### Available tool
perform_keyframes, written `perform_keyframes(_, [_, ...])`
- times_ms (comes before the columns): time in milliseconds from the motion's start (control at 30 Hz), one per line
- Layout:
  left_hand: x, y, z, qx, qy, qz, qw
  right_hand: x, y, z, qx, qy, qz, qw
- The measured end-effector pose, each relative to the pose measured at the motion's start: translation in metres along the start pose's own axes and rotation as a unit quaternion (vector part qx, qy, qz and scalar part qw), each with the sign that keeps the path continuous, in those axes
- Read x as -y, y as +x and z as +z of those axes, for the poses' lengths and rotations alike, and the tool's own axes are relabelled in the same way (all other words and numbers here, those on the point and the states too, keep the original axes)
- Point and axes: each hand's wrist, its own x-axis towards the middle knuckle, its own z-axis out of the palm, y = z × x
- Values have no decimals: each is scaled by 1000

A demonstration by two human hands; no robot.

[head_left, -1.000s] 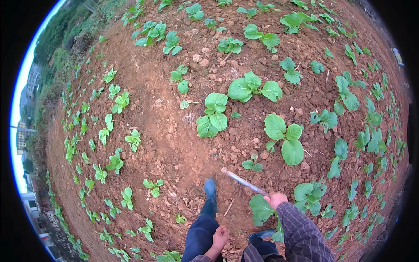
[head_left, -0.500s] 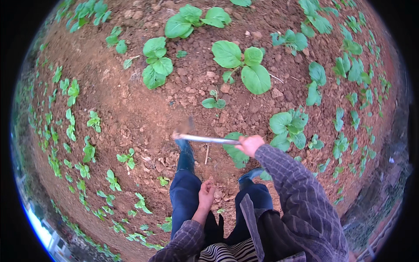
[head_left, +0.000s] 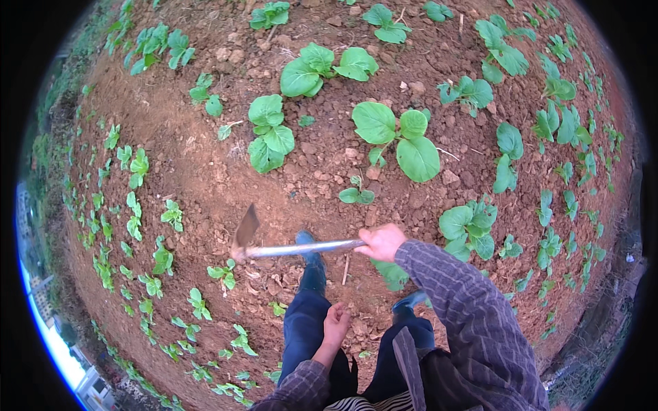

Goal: The person uses a hoe to loosen soil and remove weeds around small leafy plants in a garden bed. The person occasionally pulls weeds by hand and discards them on the ground.

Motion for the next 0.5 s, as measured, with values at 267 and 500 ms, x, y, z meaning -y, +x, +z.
perform_keyframes(267, [-31,20,-43,-11,-61,23,998,-24,34,-13,-4,-59,210,976])
perform_keyframes(500, [-96,37,-96,-16,-165,42,985,136,147,-39,-39,7,-18,999])
